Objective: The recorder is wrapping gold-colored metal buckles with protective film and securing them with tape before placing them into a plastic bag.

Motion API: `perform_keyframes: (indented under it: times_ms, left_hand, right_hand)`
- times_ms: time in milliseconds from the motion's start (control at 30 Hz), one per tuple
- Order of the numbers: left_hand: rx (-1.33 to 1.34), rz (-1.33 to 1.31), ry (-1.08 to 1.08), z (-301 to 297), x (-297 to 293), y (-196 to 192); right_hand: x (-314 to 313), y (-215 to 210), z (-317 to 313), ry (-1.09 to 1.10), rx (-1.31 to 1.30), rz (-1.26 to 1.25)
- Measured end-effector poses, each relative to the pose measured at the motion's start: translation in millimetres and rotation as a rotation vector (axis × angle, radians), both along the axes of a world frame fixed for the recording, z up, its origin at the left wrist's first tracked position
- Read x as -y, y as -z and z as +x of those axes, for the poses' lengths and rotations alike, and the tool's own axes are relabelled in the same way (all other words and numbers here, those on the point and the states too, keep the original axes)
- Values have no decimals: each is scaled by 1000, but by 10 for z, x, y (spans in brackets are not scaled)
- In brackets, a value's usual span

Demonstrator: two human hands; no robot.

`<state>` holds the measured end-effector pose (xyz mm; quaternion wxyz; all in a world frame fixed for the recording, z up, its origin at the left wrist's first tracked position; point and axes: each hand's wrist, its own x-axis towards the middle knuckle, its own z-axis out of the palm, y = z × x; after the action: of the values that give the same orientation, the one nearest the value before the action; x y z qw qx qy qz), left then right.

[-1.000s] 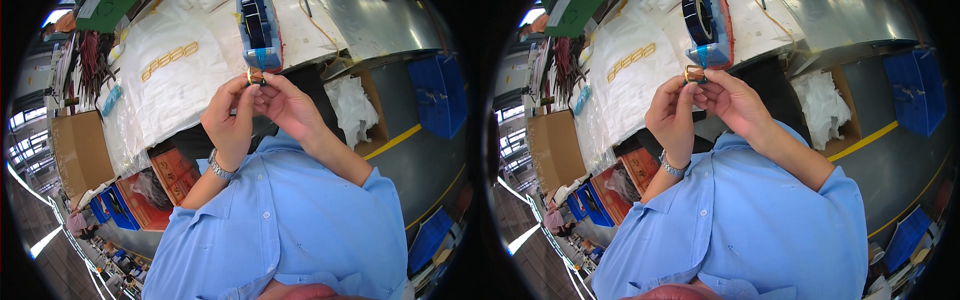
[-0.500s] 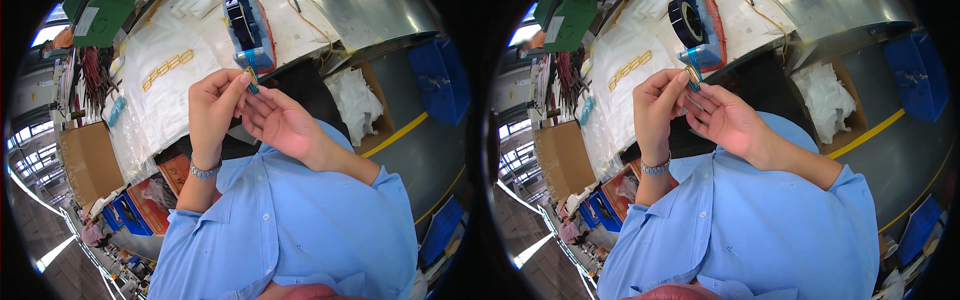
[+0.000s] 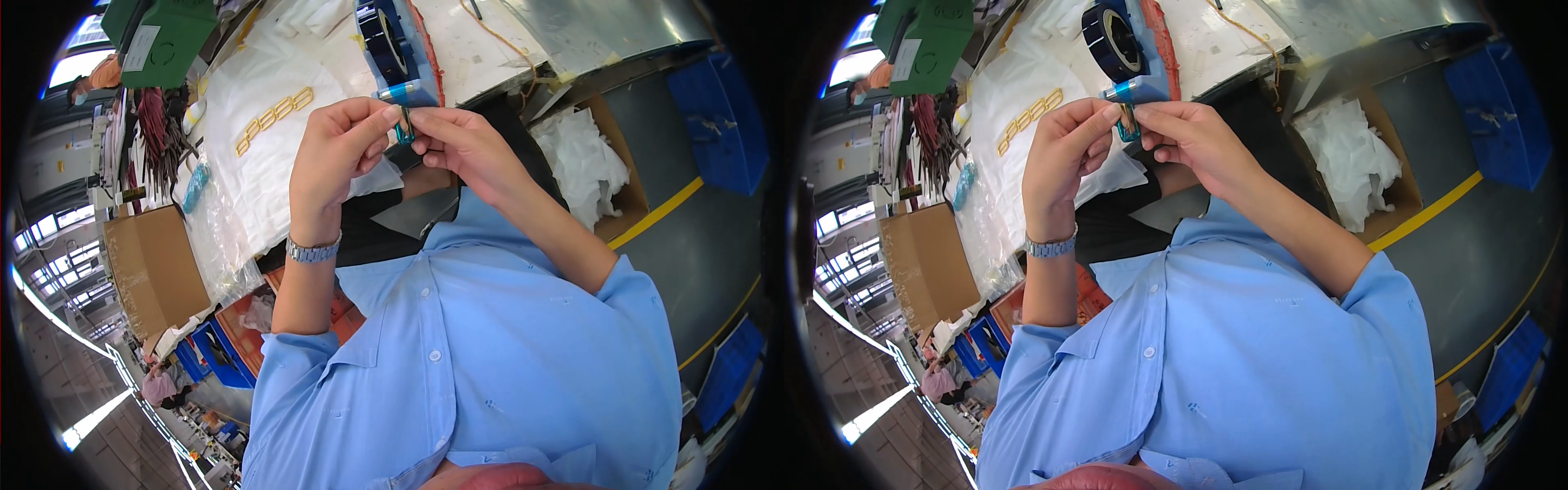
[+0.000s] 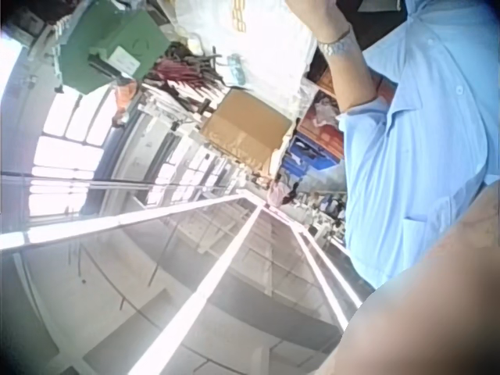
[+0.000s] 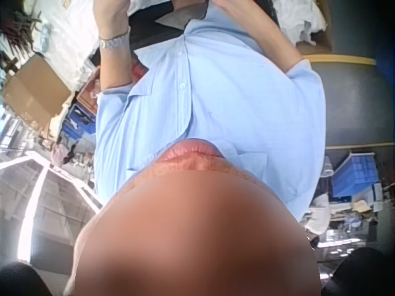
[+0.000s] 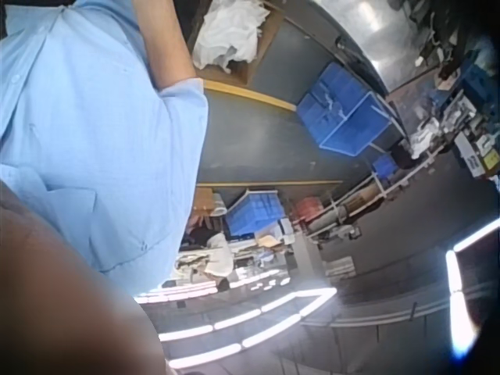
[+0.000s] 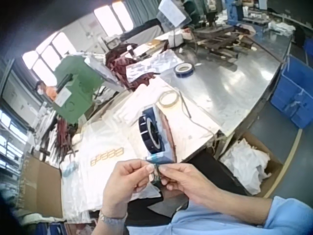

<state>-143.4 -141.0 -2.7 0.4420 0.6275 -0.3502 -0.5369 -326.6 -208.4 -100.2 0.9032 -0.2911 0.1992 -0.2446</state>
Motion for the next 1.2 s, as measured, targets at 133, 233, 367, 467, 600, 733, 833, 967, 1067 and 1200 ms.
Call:
perform_keyframes:
  times_ms: [133,233,367,467,600,733,833,967,1067,1200]
  left_hand:
    - [-70,-10,-11,54,8,44]
    - [334,-107,-31,-32,-11,119]
    - [1013,-224,-20,-303,-90,25]
    - [894,-378,-194,-461,-155,10]
    - [939,-553,-322,-561,-329,110]
    - [1053,-772,-261,-476,-324,331]
    - [1084,-834,-283,-455,-297,396]
    - [1075,-809,-293,-510,-319,420]
    - [1092,-789,-287,-525,-341,352]
    - [1121,-714,-256,-537,-385,186]
  right_hand:
    - [55,39,67,7,-8,4]
    - [74,-81,52,36,-70,-79]
    - [90,-105,62,63,-45,-73]
    - [57,-161,32,70,-14,0]
    - [24,-158,55,65,15,49]
    - [-5,-200,75,50,35,140]
    - [-36,-217,66,42,53,216]
    - [-103,-207,100,71,139,337]
    - [-163,-208,93,66,142,368]
    - [-289,-295,32,31,140,474]
